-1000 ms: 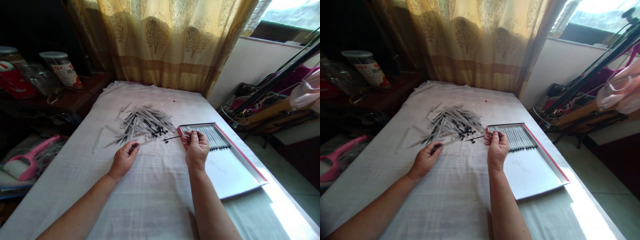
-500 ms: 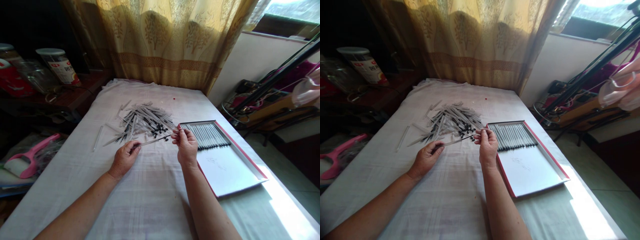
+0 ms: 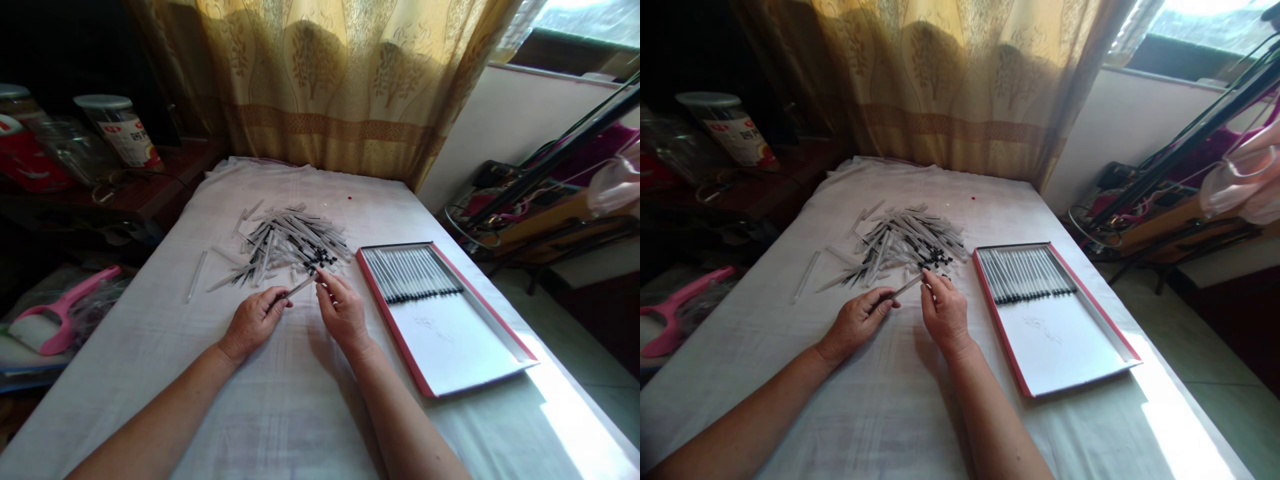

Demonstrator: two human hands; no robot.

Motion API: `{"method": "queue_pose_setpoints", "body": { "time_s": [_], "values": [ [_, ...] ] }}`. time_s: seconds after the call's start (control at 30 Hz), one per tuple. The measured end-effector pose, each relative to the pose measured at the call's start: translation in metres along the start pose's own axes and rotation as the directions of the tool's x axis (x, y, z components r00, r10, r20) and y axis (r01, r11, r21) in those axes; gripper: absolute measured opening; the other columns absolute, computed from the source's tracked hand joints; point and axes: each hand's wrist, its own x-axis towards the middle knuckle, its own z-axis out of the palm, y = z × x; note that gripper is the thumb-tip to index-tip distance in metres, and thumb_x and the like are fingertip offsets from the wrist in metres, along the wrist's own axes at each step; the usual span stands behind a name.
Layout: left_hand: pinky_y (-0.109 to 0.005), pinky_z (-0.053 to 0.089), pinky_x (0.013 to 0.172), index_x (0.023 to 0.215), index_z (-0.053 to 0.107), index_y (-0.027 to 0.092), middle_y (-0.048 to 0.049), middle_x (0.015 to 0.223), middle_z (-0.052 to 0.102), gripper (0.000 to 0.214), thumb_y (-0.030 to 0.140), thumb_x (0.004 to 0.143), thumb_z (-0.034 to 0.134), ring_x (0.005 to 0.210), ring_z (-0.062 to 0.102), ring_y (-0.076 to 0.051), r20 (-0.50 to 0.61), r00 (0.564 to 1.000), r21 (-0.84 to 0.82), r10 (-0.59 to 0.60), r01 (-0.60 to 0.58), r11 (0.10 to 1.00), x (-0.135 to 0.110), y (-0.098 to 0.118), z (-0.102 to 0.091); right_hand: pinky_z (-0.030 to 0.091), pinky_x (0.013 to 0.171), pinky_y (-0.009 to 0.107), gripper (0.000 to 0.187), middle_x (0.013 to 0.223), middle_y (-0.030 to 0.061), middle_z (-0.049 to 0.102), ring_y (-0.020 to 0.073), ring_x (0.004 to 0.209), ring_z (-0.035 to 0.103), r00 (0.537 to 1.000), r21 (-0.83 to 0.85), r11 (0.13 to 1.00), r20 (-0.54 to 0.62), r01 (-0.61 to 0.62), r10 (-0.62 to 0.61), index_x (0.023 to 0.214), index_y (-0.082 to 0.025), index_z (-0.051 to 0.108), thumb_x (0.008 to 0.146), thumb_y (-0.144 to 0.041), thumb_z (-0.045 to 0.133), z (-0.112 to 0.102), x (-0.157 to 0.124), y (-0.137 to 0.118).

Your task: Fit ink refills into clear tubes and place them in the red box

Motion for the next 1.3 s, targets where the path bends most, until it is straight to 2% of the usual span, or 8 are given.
{"method": "queue_pose_setpoints", "body": {
  "time_s": [0.17, 0.27, 0.33, 0.43, 0.9, 1.03, 1.13, 1.3],
  "values": [
    [-0.029, 0.053, 0.077, 0.105, 0.062, 0.021, -0.0033, 0.086, 0.075, 0.028, 0.039, 0.090, 0.048, 0.080, 0.070, -0.018, -0.021, 0.996, -0.101, -0.086, 0.083, 0.991, 0.001, -0.003, 0.000, 0.056, 0.066, 0.030, 0.047, 0.095, 0.0056, 0.073, 0.0155, 0.068, 0.067, 0.981, 0.109, 0.975, -0.018, -0.192, 0.195, 0.136, -0.022, 0.051, 0.089, -0.027, 0.050, -0.008, 0.001, 0.020],
    [-0.029, 0.054, 0.074, 0.105, 0.060, 0.019, -0.0047, 0.086, 0.074, 0.030, 0.041, 0.089, 0.048, 0.077, 0.069, -0.017, -0.017, 0.989, -0.214, -0.145, 0.138, 0.967, 0.002, -0.005, 0.000, 0.054, 0.076, 0.035, 0.032, 0.095, 0.0070, 0.071, 0.0187, 0.078, 0.067, 0.963, -0.099, 0.961, -0.105, -0.259, 0.248, 0.113, -0.020, 0.066, 0.086, -0.025, 0.050, -0.020, 0.005, 0.034],
    [-0.029, 0.055, 0.073, 0.103, 0.060, 0.018, -0.0057, 0.087, 0.074, 0.031, 0.042, 0.088, 0.048, 0.078, 0.069, -0.017, -0.013, 0.986, -0.266, -0.168, 0.159, 0.951, 0.003, -0.006, 0.000, 0.051, 0.081, 0.036, 0.026, 0.099, 0.0085, 0.069, 0.0208, 0.083, 0.066, 0.967, -0.296, 0.921, -0.086, -0.255, 0.240, 0.098, -0.019, 0.071, 0.084, -0.021, 0.049, -0.027, 0.006, 0.041],
    [-0.029, 0.054, 0.074, 0.103, 0.060, 0.018, -0.0066, 0.091, 0.074, 0.031, 0.042, 0.088, 0.049, 0.082, 0.069, -0.018, -0.018, 0.983, -0.274, -0.181, 0.169, 0.947, 0.003, -0.008, 0.001, 0.049, 0.080, 0.035, 0.030, 0.105, 0.0091, 0.067, 0.0208, 0.081, 0.065, 0.967, -0.468, 0.855, 0.000, -0.224, 0.253, 0.105, -0.021, 0.071, 0.083, -0.020, 0.050, -0.030, 0.007, 0.044],
    [-0.027, 0.052, 0.077, 0.099, 0.065, 0.020, -0.0034, 0.091, 0.075, 0.024, 0.035, 0.085, 0.055, 0.085, 0.069, -0.018, -0.034, 0.995, -0.061, -0.096, 0.094, 0.994, 0.003, -0.001, -0.001, 0.045, 0.067, 0.029, 0.022, 0.102, 0.0067, 0.068, 0.0218, 0.083, 0.064, 0.935, -0.649, 0.750, 0.171, -0.130, 0.310, 0.103, -0.025, 0.070, 0.089, -0.024, 0.054, -0.023, 0.015, 0.034],
    [-0.027, 0.052, 0.076, 0.098, 0.066, 0.021, -0.0030, 0.090, 0.075, 0.023, 0.035, 0.084, 0.054, 0.084, 0.069, -0.018, -0.035, 0.995, -0.045, -0.089, 0.087, 0.995, 0.003, 0.000, -0.001, 0.047, 0.070, 0.029, 0.026, 0.099, 0.0059, 0.069, 0.0205, 0.082, 0.065, 0.959, -0.479, 0.861, 0.121, -0.171, 0.258, 0.103, -0.028, 0.072, 0.086, -0.022, 0.053, -0.021, 0.010, 0.036],
    [-0.027, 0.052, 0.077, 0.098, 0.066, 0.021, -0.0029, 0.090, 0.075, 0.023, 0.036, 0.084, 0.054, 0.084, 0.069, -0.018, -0.036, 0.996, -0.043, -0.086, 0.084, 0.995, 0.003, 0.000, -0.002, 0.050, 0.069, 0.029, 0.021, 0.091, 0.0044, 0.070, 0.0189, 0.081, 0.065, 0.956, -0.073, 0.954, 0.026, -0.290, 0.292, 0.096, -0.025, 0.072, 0.084, -0.027, 0.055, -0.017, 0.006, 0.031],
    [-0.027, 0.052, 0.077, 0.097, 0.066, 0.022, -0.0028, 0.090, 0.074, 0.023, 0.036, 0.084, 0.054, 0.084, 0.069, -0.018, -0.037, 0.996, -0.028, -0.080, 0.079, 0.997, 0.003, 0.001, -0.002, 0.040, 0.043, 0.020, 0.027, 0.080, 0.0034, 0.072, 0.0132, 0.058, 0.062, 0.809, 0.514, 0.648, 0.178, -0.562, 0.561, 0.088, -0.019, 0.067, 0.071, -0.040, 0.070, -0.010, 0.004, 0.011]
  ]
}}
